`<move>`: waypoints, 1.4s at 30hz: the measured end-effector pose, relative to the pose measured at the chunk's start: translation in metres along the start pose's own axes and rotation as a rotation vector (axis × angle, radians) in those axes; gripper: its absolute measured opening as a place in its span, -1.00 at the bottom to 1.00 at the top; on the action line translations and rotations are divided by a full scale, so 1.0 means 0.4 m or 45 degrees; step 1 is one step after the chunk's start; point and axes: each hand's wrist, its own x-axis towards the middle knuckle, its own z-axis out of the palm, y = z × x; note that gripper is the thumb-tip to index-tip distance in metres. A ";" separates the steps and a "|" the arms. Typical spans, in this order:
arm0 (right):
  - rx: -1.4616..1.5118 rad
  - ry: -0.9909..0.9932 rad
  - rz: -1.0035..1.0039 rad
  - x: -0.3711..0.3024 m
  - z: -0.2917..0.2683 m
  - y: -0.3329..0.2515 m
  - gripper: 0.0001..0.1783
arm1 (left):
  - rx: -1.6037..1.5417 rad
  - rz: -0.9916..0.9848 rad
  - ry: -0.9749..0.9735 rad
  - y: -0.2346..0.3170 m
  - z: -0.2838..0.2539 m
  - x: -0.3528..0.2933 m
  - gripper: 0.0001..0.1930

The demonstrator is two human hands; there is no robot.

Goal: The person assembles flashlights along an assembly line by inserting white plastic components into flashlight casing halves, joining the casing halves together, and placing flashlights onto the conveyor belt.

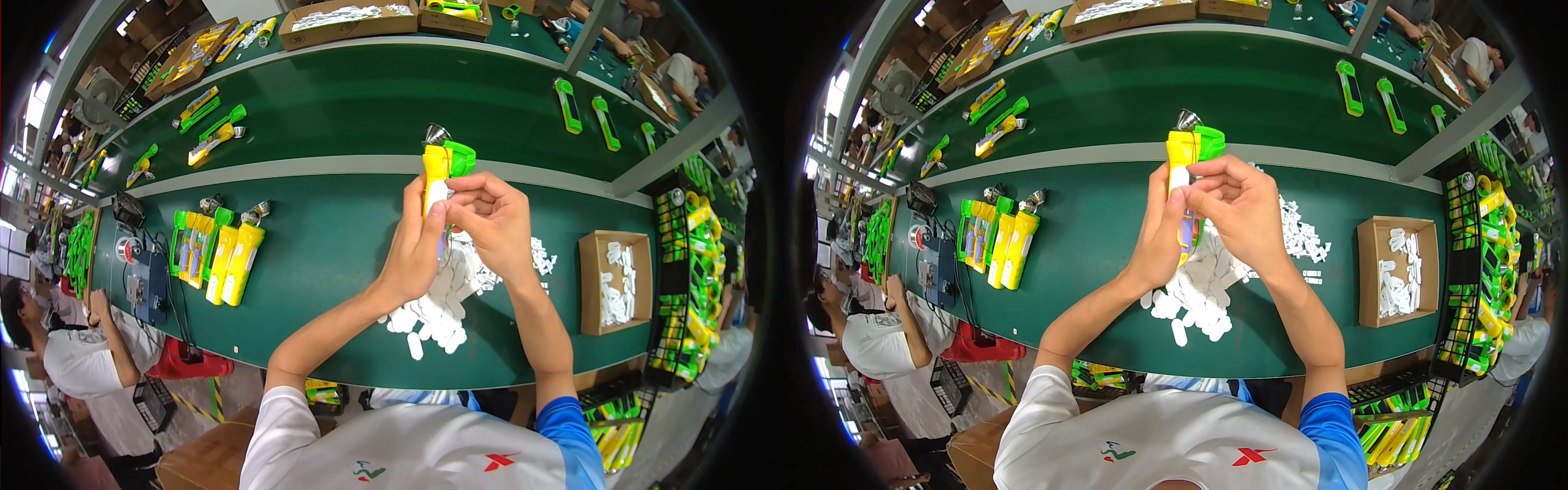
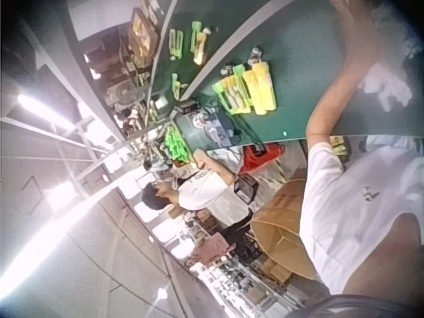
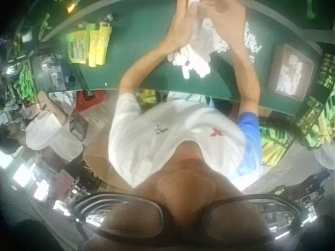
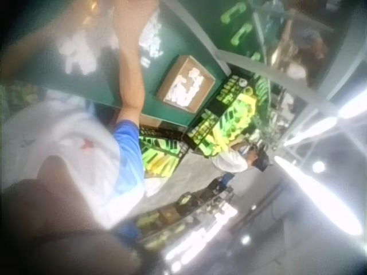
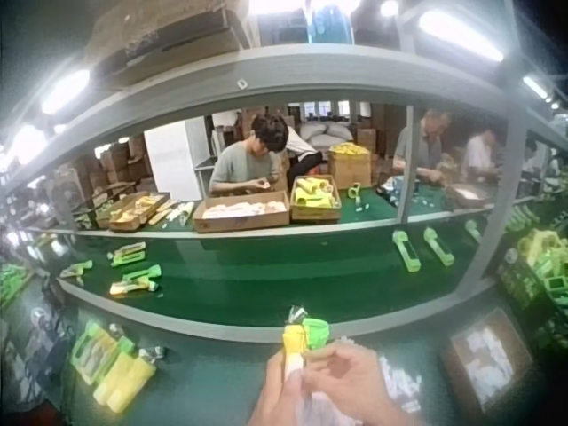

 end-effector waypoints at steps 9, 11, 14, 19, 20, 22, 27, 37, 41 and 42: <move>-0.302 0.105 -0.112 0.009 0.004 0.044 -0.48 | -0.557 -0.100 0.103 0.031 -0.046 0.013 -0.61; -0.279 -0.069 -0.044 0.007 0.007 0.080 -0.44 | -0.607 -0.096 0.140 0.037 -0.051 0.018 -0.63; -0.094 -0.299 0.174 0.004 0.028 0.098 -0.55 | -0.560 -0.097 0.115 0.030 -0.067 0.026 -0.63; -0.330 -0.116 0.008 -0.010 0.049 0.055 -0.60 | -0.543 -0.062 0.210 0.030 -0.054 0.025 -0.66; -0.515 -0.040 -0.079 -0.012 0.051 0.043 -0.62 | -0.457 -0.028 0.240 0.032 -0.053 0.024 -0.67; -0.575 -0.004 -0.109 -0.009 0.045 0.038 -0.64 | -0.371 0.008 0.270 0.031 -0.052 0.023 -0.67; -0.637 0.026 -0.092 -0.014 0.055 0.041 -0.69 | -0.227 0.066 0.392 -0.008 -0.038 0.022 -0.69; -0.606 0.052 -0.352 -0.023 0.089 0.059 -0.58 | -0.420 0.212 0.484 -0.023 -0.014 -0.002 -0.69; -0.635 0.098 -0.501 -0.032 0.100 0.077 -0.54 | -0.382 0.226 0.460 -0.039 -0.028 0.002 -0.68; -0.732 0.093 -0.528 -0.036 0.104 0.075 -0.52 | -0.381 0.230 0.468 -0.035 -0.031 0.004 -0.68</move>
